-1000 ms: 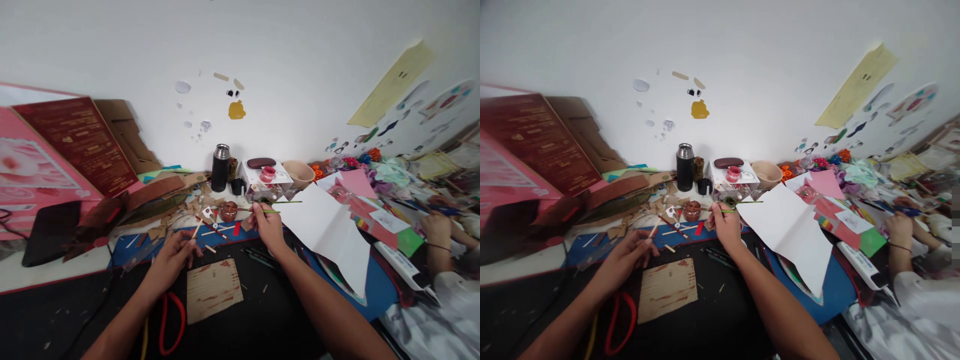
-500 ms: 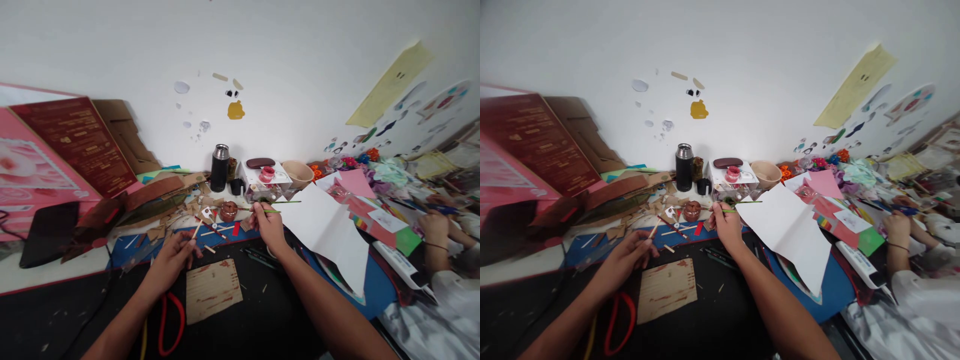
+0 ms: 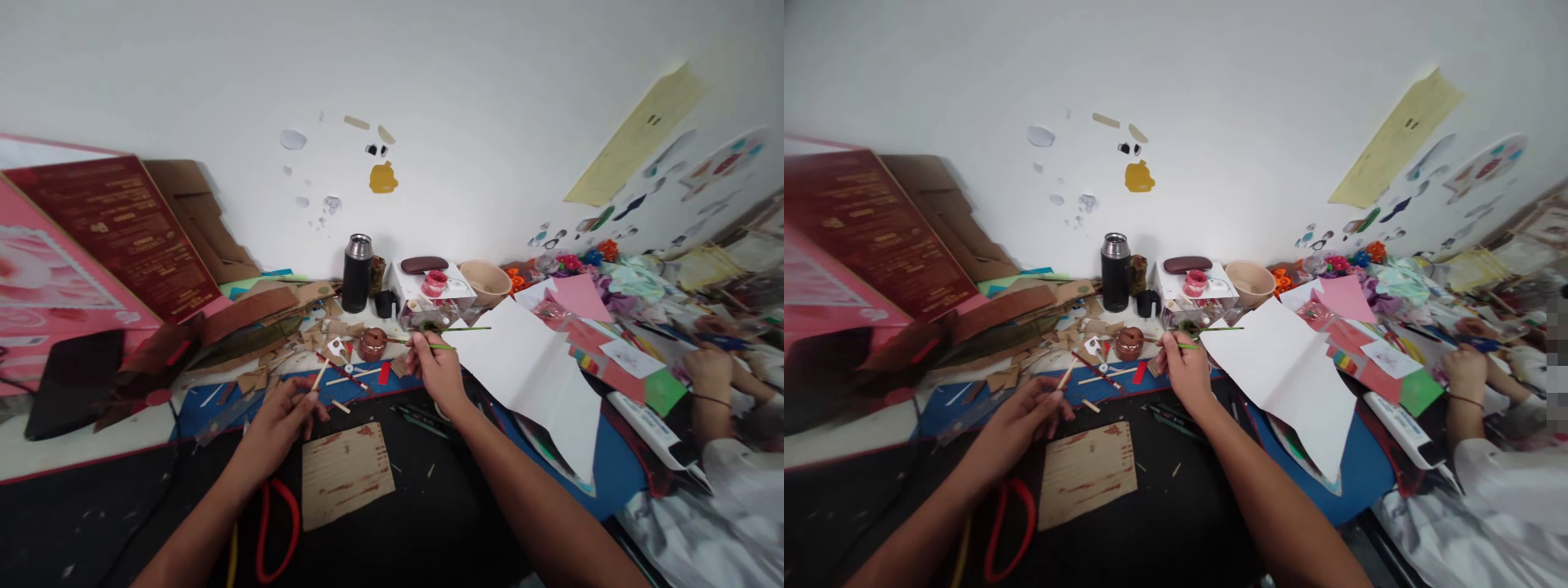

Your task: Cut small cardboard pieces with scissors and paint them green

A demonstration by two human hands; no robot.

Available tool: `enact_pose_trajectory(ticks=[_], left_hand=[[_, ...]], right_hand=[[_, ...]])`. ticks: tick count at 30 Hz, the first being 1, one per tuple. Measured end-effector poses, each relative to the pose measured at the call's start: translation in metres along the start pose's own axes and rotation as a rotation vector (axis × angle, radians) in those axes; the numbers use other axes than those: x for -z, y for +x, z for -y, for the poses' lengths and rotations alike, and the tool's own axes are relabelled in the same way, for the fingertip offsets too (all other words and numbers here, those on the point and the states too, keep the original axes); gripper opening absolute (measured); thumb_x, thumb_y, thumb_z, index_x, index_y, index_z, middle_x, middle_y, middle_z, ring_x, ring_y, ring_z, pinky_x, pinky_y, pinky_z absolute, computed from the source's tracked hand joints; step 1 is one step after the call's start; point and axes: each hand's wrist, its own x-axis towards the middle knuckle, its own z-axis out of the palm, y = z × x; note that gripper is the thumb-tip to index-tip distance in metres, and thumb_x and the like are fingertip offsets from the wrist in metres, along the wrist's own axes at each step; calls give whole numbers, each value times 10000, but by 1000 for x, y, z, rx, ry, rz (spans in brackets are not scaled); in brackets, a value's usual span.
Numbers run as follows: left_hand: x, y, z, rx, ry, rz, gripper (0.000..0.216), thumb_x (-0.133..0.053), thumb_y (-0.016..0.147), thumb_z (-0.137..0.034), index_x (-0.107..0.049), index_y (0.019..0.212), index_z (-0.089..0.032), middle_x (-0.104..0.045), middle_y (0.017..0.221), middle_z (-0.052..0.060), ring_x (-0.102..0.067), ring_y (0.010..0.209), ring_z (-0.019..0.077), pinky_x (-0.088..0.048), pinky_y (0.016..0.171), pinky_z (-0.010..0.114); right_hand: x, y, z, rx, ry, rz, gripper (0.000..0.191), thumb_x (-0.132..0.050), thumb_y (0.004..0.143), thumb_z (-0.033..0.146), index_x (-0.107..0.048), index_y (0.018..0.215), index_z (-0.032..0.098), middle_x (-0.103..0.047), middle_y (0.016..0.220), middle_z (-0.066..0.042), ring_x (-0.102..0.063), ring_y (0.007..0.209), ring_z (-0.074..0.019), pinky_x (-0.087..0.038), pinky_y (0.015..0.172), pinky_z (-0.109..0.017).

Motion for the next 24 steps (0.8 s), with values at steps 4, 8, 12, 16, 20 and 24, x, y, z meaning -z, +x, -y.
enact_pose_trajectory(ticks=[4,8,12,16,20,24], left_hand=[[-1,0,-1,10,-8,-9,558,-669,818,-689,-551,1039,-191,-741,753,36,-553,504,142,-414,523,291],[0,0,-1,16,-10,-8,544,-673,818,-682,-551,1028,-195,-746,762,41,-549,504,141,-411,522,290],[0,0,-1,12,-15,-3,532,-676,810,-681,-560,1024,-207,-740,741,31,-552,496,150,-408,517,293],[-1,0,-2,14,-14,-7,514,-684,808,-662,-566,1020,-209,-744,748,39,-553,497,155,-408,515,292],[-1,0,-1,17,-17,-8,545,-689,792,-678,-565,1025,-201,-736,724,37,-543,488,153,-394,501,288],[-1,0,-1,5,-2,-15,543,-666,817,-681,-563,1034,-194,-745,744,43,-548,503,149,-406,511,290]], right_hand=[[0,-1,5,22,9,16,453,-539,1025,630,-684,909,217,-696,703,-18,-611,521,-155,-440,453,-245],[-3,-6,8,81,-56,98,430,-509,1056,585,-679,884,229,-684,711,-13,-629,560,-164,-471,503,-256],[-2,-10,6,101,-127,114,410,-496,1074,543,-668,861,237,-676,698,-5,-639,589,-172,-508,582,-273],[1,-8,5,70,-96,40,427,-505,1057,585,-676,881,236,-675,702,-10,-630,572,-176,-471,505,-264],[-1,-7,5,54,-55,32,428,-505,1055,585,-670,878,231,-677,713,-13,-631,571,-172,-474,504,-265],[-3,-11,7,93,-112,95,420,-513,1067,536,-637,800,237,-655,662,-5,-633,614,-184,-523,626,-294]])
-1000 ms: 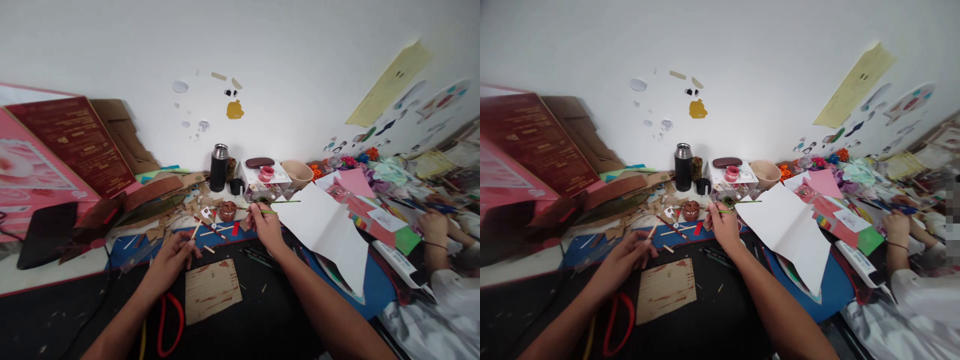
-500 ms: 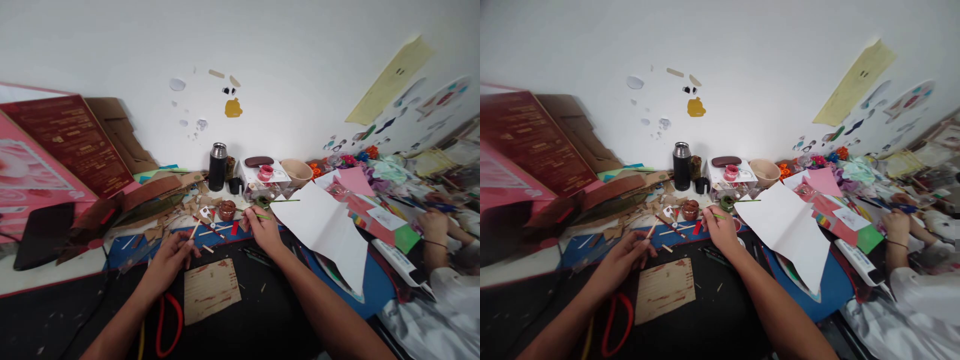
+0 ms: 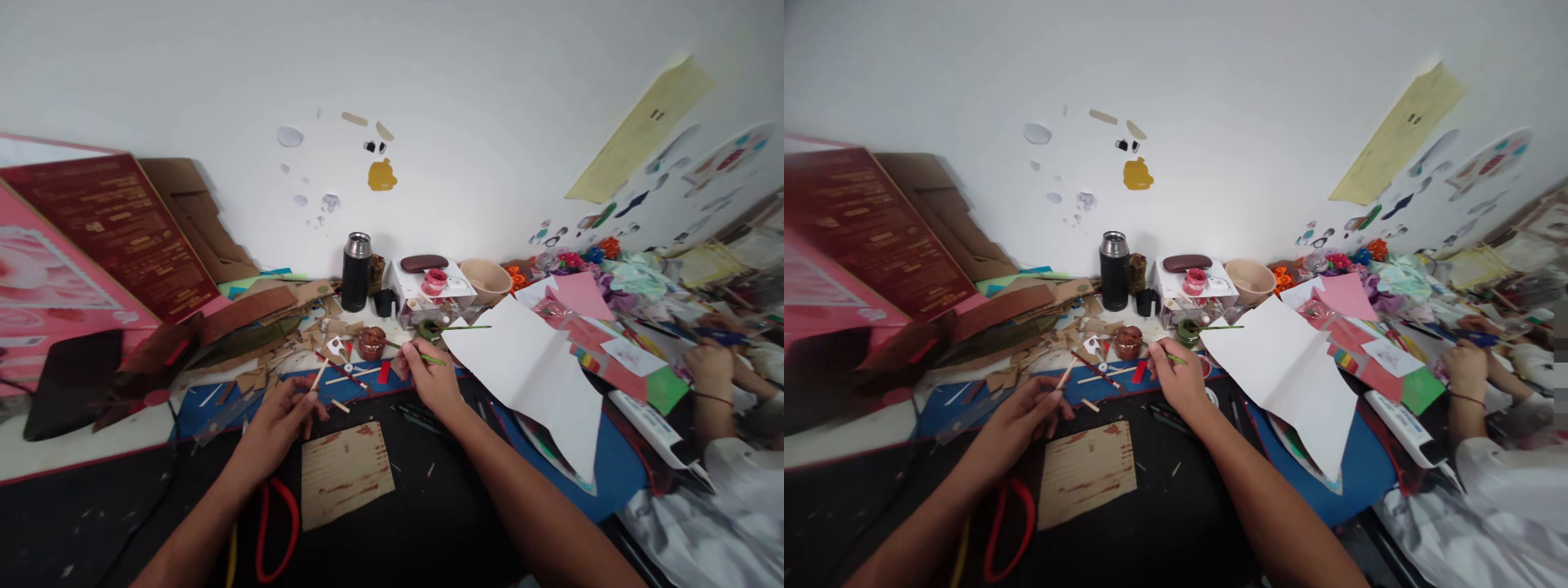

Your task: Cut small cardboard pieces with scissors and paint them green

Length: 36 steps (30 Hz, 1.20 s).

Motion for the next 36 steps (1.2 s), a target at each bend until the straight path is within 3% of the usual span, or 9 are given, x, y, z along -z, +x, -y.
enact_pose_trajectory(ticks=[9,14,21,28,36], left_hand=[[0,0,1,1,4,5,520,-680,816,-670,-566,1021,-206,-751,750,40,-551,496,154,-396,501,287],[0,0,2,-2,0,3,545,-675,819,-680,-554,1036,-195,-746,741,40,-548,503,148,-416,518,289],[0,0,1,6,0,14,523,-672,835,-668,-554,1031,-197,-753,759,49,-556,505,149,-404,510,288],[0,1,3,-4,0,1,533,-684,818,-670,-564,1021,-193,-754,752,48,-555,490,146,-417,513,293],[0,1,4,-4,-22,5,519,-687,819,-654,-560,1026,-195,-750,734,36,-547,486,144,-392,490,278]], right_hand=[[3,1,3,-46,34,-57,438,-524,1045,587,-640,806,239,-654,664,-5,-618,570,-180,-471,518,-275],[0,-3,0,-1,5,3,418,-515,1070,526,-641,796,236,-657,678,-5,-622,584,-173,-499,597,-282],[5,-5,2,-20,-9,-12,358,-517,1067,510,-686,899,242,-680,716,-3,-623,560,-177,-479,547,-285],[1,-8,-2,25,-69,40,366,-498,1088,480,-697,903,233,-681,718,-2,-635,596,-171,-496,631,-285],[4,-7,0,-13,17,-33,361,-520,1067,507,-676,910,222,-668,713,0,-618,557,-166,-469,536,-276]])
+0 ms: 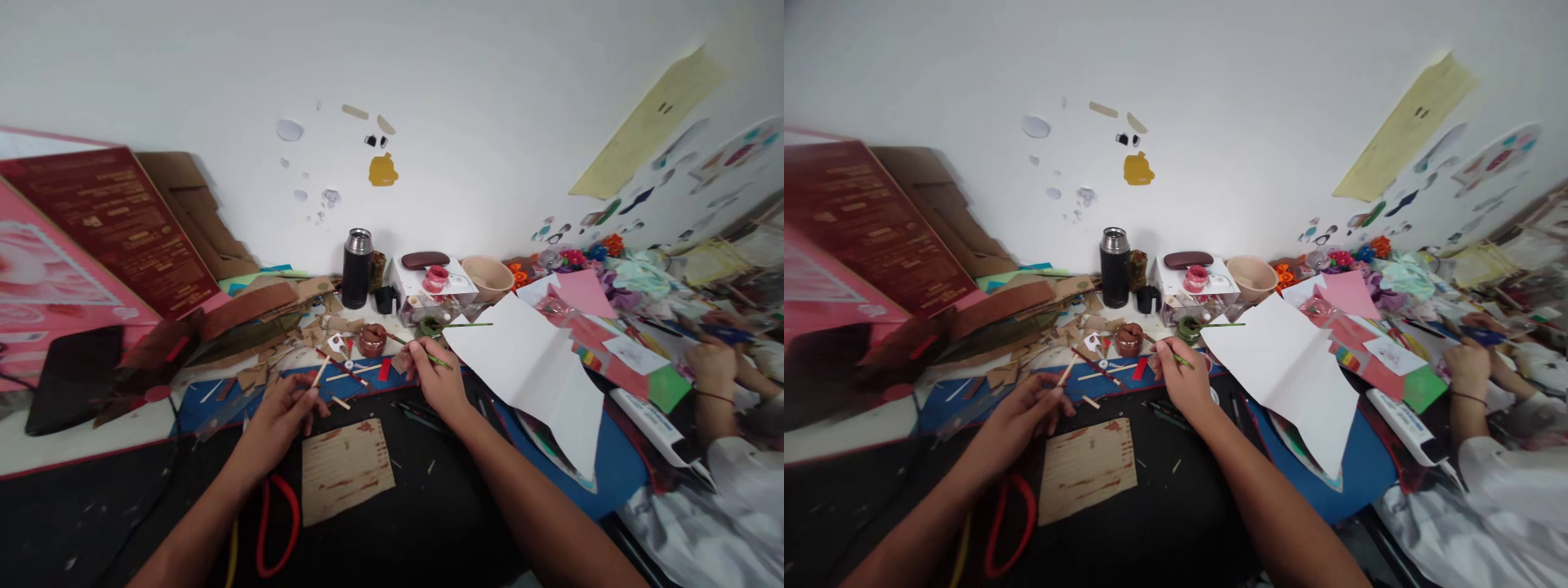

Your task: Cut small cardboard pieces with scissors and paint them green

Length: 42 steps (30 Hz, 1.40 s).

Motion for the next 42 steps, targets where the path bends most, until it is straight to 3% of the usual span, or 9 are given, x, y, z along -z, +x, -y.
enact_pose_trajectory(ticks=[8,15,25,35,42], left_hand=[[1,0,2,-3,14,3,506,-674,837,-647,-551,1032,-196,-753,749,37,-555,497,141,-413,519,285],[1,1,5,-1,15,4,536,-672,830,-667,-545,1041,-191,-764,773,50,-550,492,137,-380,491,278],[1,0,2,-9,14,9,508,-674,842,-647,-549,1039,-196,-753,749,39,-553,501,141,-401,502,280],[0,0,2,0,12,-2,509,-676,829,-640,-552,1043,-196,-752,745,38,-553,491,141,-385,491,275],[0,0,2,3,18,-2,514,-668,825,-648,-546,1040,-198,-749,747,38,-552,493,143,-379,487,278]], right_hand=[[-2,-3,-4,67,-158,87,365,-491,1096,454,-697,901,224,-658,665,7,-629,609,-171,-476,644,-278],[-1,-2,-3,37,-110,78,359,-491,1090,459,-676,888,228,-673,697,3,-632,596,-172,-478,623,-277],[-2,-4,1,158,-265,128,312,-508,1083,351,-657,840,225,-663,664,2,-629,631,-177,-466,688,-287],[2,-4,1,185,-272,110,255,-531,1070,317,-684,889,226,-692,691,-10,-668,668,-194,-479,675,-289],[2,-5,0,207,-290,180,240,-517,1081,326,-700,967,220,-694,715,-13,-663,669,-194,-483,709,-300]])
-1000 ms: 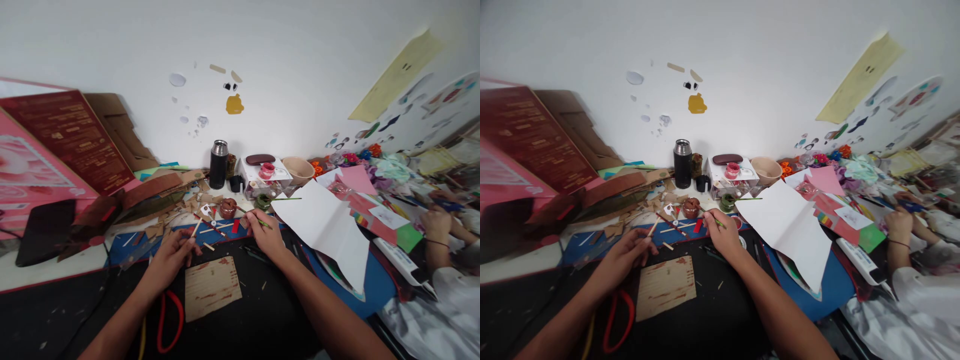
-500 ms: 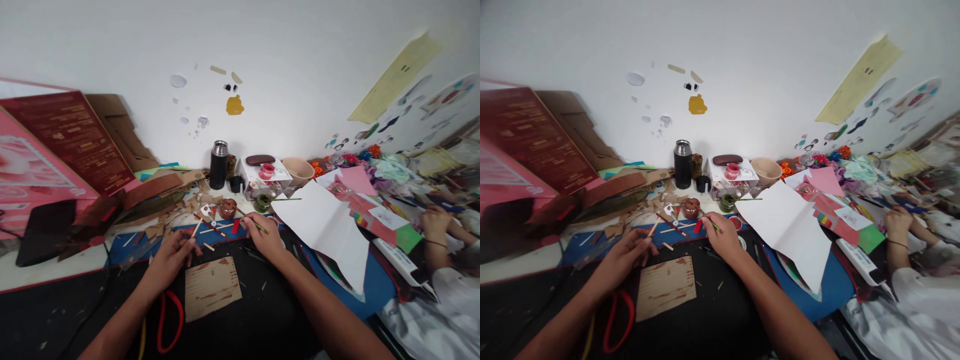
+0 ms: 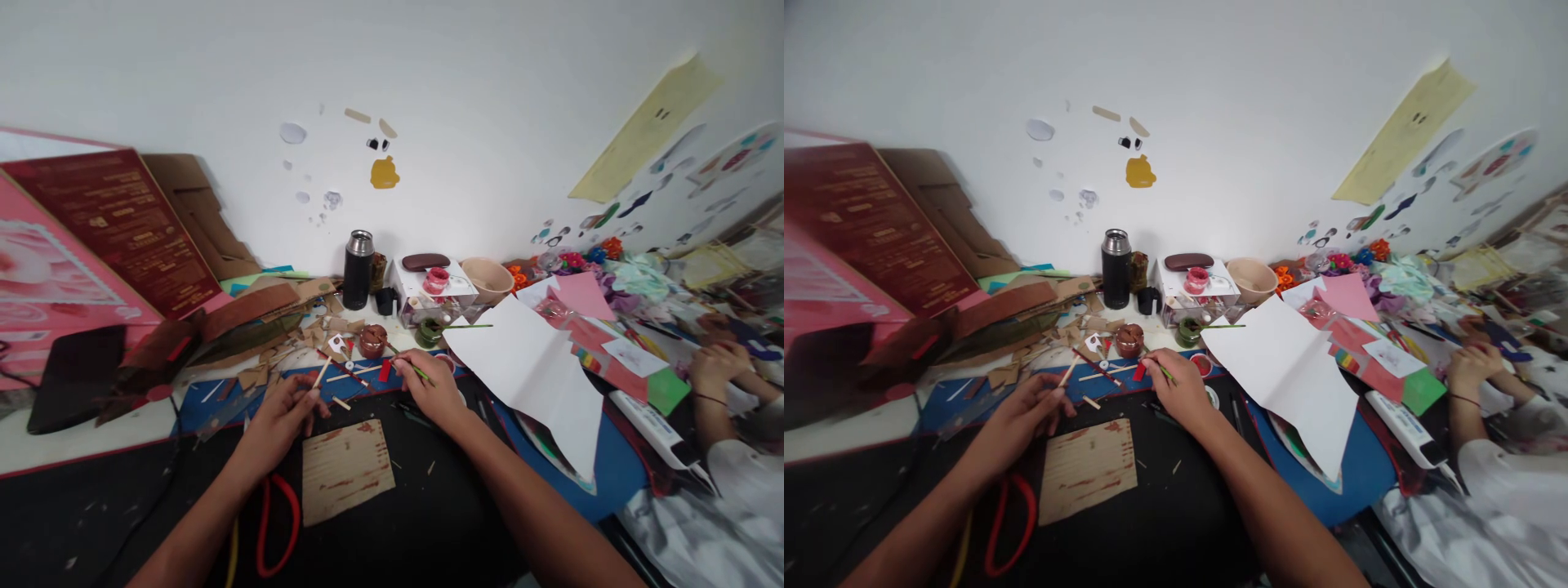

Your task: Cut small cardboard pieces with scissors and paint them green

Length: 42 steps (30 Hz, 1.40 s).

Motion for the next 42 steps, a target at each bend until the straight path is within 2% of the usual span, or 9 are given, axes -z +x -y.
enact_pose_trajectory(ticks=[4,11,17,22,30,42], left_hand=[[-1,0,0,-1,2,-1,527,-672,819,-660,-547,1036,-196,-747,749,39,-551,497,143,-412,511,289],[-1,-1,-5,12,-13,17,528,-689,810,-663,-552,1025,-201,-747,741,40,-549,492,145,-373,480,273],[-1,0,-2,-4,-1,4,549,-683,804,-686,-548,1022,-201,-744,726,38,-540,481,143,-363,470,270],[-1,-1,-3,0,16,16,550,-669,816,-683,-557,1042,-194,-755,757,48,-553,500,148,-392,489,281],[-1,-1,-3,15,-1,11,539,-678,810,-670,-559,1043,-199,-751,758,41,-550,497,146,-402,509,290],[0,-1,0,1,4,5,534,-666,826,-691,-571,1031,-208,-771,772,49,-558,496,152,-399,513,291]], right_hand=[[0,0,1,-35,3,-12,271,-516,1084,370,-705,946,232,-700,728,-18,-676,695,-203,-489,709,-304],[-1,3,7,-50,43,-16,287,-522,1076,378,-696,902,231,-690,704,-14,-661,670,-199,-491,688,-304],[-1,3,5,-80,73,-75,304,-519,1076,388,-698,891,226,-694,690,-11,-663,647,-194,-480,655,-294],[-2,1,4,-113,93,-41,325,-520,1080,403,-691,867,227,-682,670,-3,-647,618,-181,-481,643,-286],[-4,1,-2,-187,269,-119,384,-505,1085,510,-704,929,221,-688,739,-13,-644,588,-166,-479,557,-272],[-6,3,-2,-233,294,-154,443,-505,1066,578,-727,937,216,-689,715,-19,-635,550,-166,-477,501,-265]])
